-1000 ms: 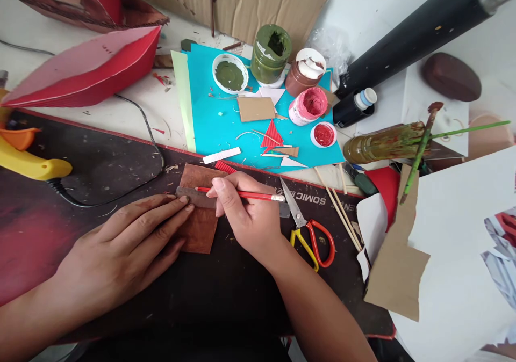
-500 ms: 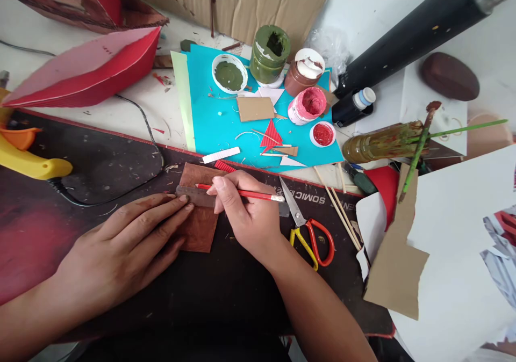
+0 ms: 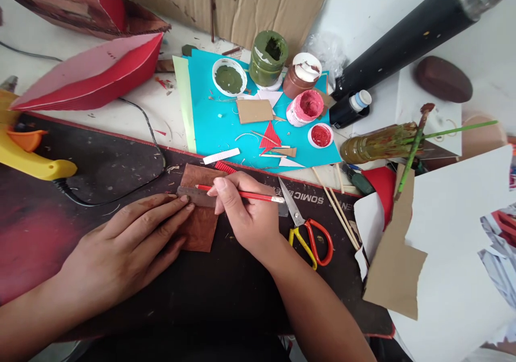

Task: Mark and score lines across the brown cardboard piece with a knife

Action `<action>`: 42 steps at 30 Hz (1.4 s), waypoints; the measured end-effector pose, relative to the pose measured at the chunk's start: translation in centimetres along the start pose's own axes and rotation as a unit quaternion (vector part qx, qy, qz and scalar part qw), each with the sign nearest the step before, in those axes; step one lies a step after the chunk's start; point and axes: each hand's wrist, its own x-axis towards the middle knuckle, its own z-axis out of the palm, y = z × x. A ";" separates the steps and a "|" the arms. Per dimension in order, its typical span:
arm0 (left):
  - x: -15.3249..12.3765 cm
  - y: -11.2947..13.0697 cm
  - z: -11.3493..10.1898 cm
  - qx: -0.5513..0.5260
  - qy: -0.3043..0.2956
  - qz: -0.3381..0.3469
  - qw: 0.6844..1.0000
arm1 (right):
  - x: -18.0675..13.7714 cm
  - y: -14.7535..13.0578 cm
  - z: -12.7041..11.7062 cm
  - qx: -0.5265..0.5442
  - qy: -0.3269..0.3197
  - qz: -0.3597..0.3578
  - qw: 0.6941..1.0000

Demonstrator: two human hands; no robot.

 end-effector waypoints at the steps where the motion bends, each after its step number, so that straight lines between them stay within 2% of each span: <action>1: 0.0 0.0 0.0 0.000 0.002 0.002 1.000 | 0.0 0.1 0.0 0.008 0.010 -0.004 1.000; 5: 0.2 -0.1 0.0 0.008 0.016 0.010 1.000 | -0.2 0.2 0.1 0.016 0.046 -0.031 0.998; 10: 0.2 0.0 0.3 0.021 0.030 0.016 0.999 | -0.3 0.1 -0.6 -0.032 0.045 -0.074 0.996; 14: 0.1 0.0 0.6 0.020 0.042 0.011 0.999 | -0.8 -0.3 -1.7 -0.094 0.018 -0.134 0.986; 19: -0.1 0.0 1.0 0.014 0.050 0.011 0.999 | -2.0 -0.3 -2.9 -0.192 -0.038 -0.204 0.959; 24: -0.3 0.0 1.4 -0.013 0.049 0.000 0.999 | -3.2 0.8 -4.0 -0.300 -0.066 -0.226 0.924; 32: -0.2 0.0 1.2 0.002 0.065 0.008 0.998 | -3.9 2.0 -4.2 -0.379 -0.099 -0.201 0.898; 37: -0.2 0.0 1.2 0.021 0.067 0.018 0.997 | -3.8 2.5 -4.0 -0.350 -0.073 -0.216 0.909; 42: -0.4 -0.2 1.6 0.031 0.064 0.024 0.997 | -3.9 2.6 -4.3 -0.302 0.003 -0.223 0.927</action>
